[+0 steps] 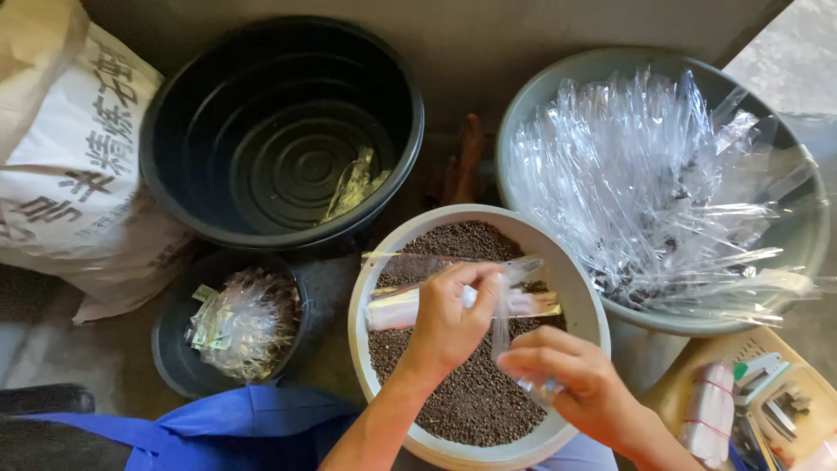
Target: The person fills small plastic bags with granules from a basin and uses a small tool to scoop and seal the bags.
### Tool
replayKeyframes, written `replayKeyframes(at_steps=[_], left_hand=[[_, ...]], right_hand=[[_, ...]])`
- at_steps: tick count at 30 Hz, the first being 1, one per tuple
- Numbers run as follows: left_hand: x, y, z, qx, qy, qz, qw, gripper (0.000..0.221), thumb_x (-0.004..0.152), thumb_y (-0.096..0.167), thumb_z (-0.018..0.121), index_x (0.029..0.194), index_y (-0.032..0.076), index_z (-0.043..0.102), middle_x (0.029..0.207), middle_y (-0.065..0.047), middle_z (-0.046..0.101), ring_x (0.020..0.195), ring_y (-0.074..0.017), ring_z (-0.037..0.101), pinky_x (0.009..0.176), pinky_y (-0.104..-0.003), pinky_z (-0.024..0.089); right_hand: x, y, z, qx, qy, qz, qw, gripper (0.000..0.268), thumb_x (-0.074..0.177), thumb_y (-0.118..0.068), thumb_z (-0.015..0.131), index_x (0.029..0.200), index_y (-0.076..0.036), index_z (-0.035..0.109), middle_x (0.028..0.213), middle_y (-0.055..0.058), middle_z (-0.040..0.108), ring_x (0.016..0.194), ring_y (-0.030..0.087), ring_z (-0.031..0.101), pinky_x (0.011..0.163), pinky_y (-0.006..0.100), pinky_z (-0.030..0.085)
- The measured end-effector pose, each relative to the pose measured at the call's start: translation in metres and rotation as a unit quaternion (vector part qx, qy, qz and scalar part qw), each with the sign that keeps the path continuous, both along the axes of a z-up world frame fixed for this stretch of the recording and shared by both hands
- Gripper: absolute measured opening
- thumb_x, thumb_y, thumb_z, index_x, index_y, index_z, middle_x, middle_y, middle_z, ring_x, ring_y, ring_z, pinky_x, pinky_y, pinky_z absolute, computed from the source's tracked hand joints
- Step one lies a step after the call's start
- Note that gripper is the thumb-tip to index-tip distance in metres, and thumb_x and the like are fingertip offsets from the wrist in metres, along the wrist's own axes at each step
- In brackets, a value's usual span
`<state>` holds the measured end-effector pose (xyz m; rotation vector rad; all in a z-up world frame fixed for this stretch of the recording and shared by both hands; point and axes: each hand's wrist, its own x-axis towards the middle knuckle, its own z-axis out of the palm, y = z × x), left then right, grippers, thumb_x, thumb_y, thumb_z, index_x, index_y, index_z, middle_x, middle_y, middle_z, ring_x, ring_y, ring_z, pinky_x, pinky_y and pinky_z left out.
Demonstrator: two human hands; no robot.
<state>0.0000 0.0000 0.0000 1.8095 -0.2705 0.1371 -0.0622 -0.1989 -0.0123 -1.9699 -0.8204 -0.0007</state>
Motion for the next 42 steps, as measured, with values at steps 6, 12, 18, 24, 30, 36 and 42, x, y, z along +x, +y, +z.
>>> replayKeyframes(at_steps=[6,12,18,24,30,36,42], left_hand=[[-0.016,-0.014,-0.019,0.030,-0.046,-0.055,0.997,0.027,0.085,0.001,0.075,0.110,0.011,0.073,0.102,-0.003,0.078,0.090,-0.0162,0.073,0.100,-0.044,0.049],[-0.020,-0.023,-0.004,0.082,-0.293,-0.022,0.952,0.018,0.093,-0.007,0.063,0.101,0.010,0.061,0.098,-0.002,0.068,0.092,-0.0245,0.061,0.092,-0.038,0.041],[-0.003,-0.015,-0.039,0.103,-0.222,0.020,0.969,0.023,0.085,0.000,0.076,0.103,0.011,0.069,0.088,-0.002,0.071,0.074,-0.0201,0.066,0.080,-0.036,0.049],[-0.014,-0.013,-0.028,-0.108,-0.017,-0.108,0.988,0.017,0.090,0.001,0.074,0.099,0.014,0.068,0.083,-0.003,0.072,0.070,-0.0175,0.063,0.074,-0.033,0.052],[-0.009,-0.005,-0.026,-0.034,-0.011,-0.145,0.989,0.025,0.085,0.018,0.083,0.106,0.009,0.072,0.092,-0.012,0.071,0.072,-0.0221,0.059,0.077,-0.041,0.050],[0.028,-0.001,-0.008,-0.248,-0.045,0.024,0.967,0.016,0.103,0.015,0.060,0.092,0.012,0.071,0.071,-0.008,0.070,0.060,-0.0175,0.064,0.063,-0.028,0.054],[0.047,0.009,0.016,-0.161,0.018,0.057,0.985,0.029,0.101,0.038,0.056,0.113,0.011,0.062,0.088,-0.003,0.069,0.061,-0.0081,0.058,0.056,-0.021,0.052]], right_hand=[[0.010,-0.006,-0.010,0.078,-0.015,-0.168,0.983,0.027,0.106,-0.020,0.048,0.088,-0.009,0.065,0.108,0.009,0.073,0.147,0.028,0.045,0.120,0.042,0.033],[0.038,0.017,-0.035,0.356,0.308,-0.277,0.838,0.024,0.098,-0.017,0.065,0.094,-0.014,0.041,0.047,0.006,0.047,0.030,0.010,0.033,0.029,0.023,0.020],[0.019,-0.003,-0.091,0.247,0.275,-0.231,0.900,0.020,0.076,-0.003,0.085,0.092,-0.002,0.073,0.048,0.012,0.058,0.030,0.016,0.056,0.029,0.024,0.042],[0.012,-0.015,-0.072,0.366,0.343,-0.230,0.834,0.013,0.084,-0.015,0.075,0.092,-0.004,0.072,0.063,0.011,0.063,0.051,0.015,0.058,0.048,0.027,0.047],[0.029,-0.004,-0.033,0.232,0.272,-0.252,0.899,0.021,0.099,-0.015,0.066,0.113,0.000,0.064,0.060,0.009,0.058,0.044,0.011,0.047,0.041,0.024,0.038],[0.006,0.017,-0.069,0.135,0.167,-0.265,0.940,0.013,0.097,-0.020,0.067,0.091,-0.010,0.071,0.063,0.006,0.064,0.053,0.017,0.056,0.048,0.030,0.047],[0.015,-0.073,-0.092,-0.019,0.008,-0.246,0.969,0.011,0.096,0.000,0.064,0.097,-0.007,0.073,0.090,0.005,0.068,0.082,0.017,0.064,0.077,0.029,0.049]])
